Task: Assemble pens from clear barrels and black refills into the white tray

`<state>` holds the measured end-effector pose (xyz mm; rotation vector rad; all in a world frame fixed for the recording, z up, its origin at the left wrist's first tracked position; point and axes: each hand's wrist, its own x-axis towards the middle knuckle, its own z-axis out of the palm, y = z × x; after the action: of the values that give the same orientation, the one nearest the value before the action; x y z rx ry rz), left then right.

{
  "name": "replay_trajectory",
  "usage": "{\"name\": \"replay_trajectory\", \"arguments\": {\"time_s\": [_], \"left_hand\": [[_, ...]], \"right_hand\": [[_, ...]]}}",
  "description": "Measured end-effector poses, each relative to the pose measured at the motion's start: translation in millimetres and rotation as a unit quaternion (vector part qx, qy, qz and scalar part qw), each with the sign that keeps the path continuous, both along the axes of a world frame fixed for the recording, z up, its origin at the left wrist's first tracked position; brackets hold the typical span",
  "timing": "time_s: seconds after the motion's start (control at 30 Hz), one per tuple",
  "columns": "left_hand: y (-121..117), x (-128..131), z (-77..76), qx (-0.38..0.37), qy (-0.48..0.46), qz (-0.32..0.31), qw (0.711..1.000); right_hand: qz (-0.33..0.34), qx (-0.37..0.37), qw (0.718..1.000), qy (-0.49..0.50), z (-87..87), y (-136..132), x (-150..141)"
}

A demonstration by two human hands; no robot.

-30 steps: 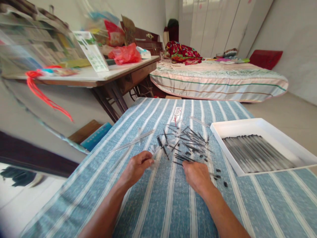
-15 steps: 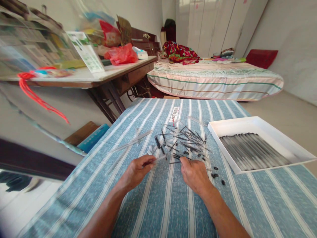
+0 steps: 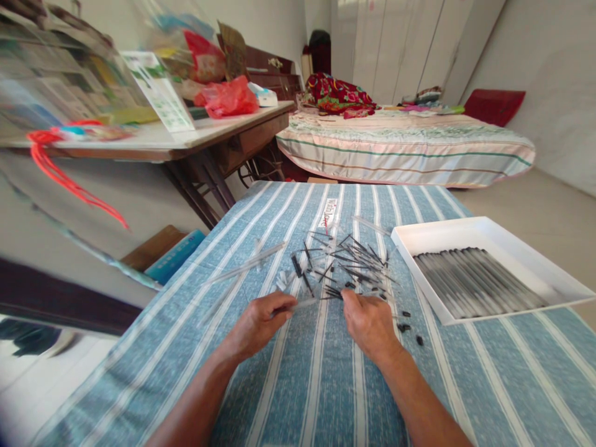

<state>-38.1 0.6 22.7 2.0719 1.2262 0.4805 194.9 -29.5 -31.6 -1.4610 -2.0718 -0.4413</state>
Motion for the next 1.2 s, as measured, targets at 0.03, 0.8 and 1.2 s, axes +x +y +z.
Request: {"name": "replay_trajectory", "arguments": {"time_s": [0.03, 0.8, 1.2], "left_hand": [[0, 0, 0.3, 0.001, 0.000, -0.003, 1.000], [-8, 11, -9.7, -0.215, -0.137, -0.024, 0.967], [-3, -1, 3.4, -0.207, -0.477, 0.078, 0.851]], "right_hand": [[0.003, 0.000, 1.000, -0.001, -0.2, 0, 0], [0.137, 0.057, 0.989, 0.025, 6.9, -9, -23], [0.118, -0.065, 0.988, 0.077, 10.3, -9, -37]]}}
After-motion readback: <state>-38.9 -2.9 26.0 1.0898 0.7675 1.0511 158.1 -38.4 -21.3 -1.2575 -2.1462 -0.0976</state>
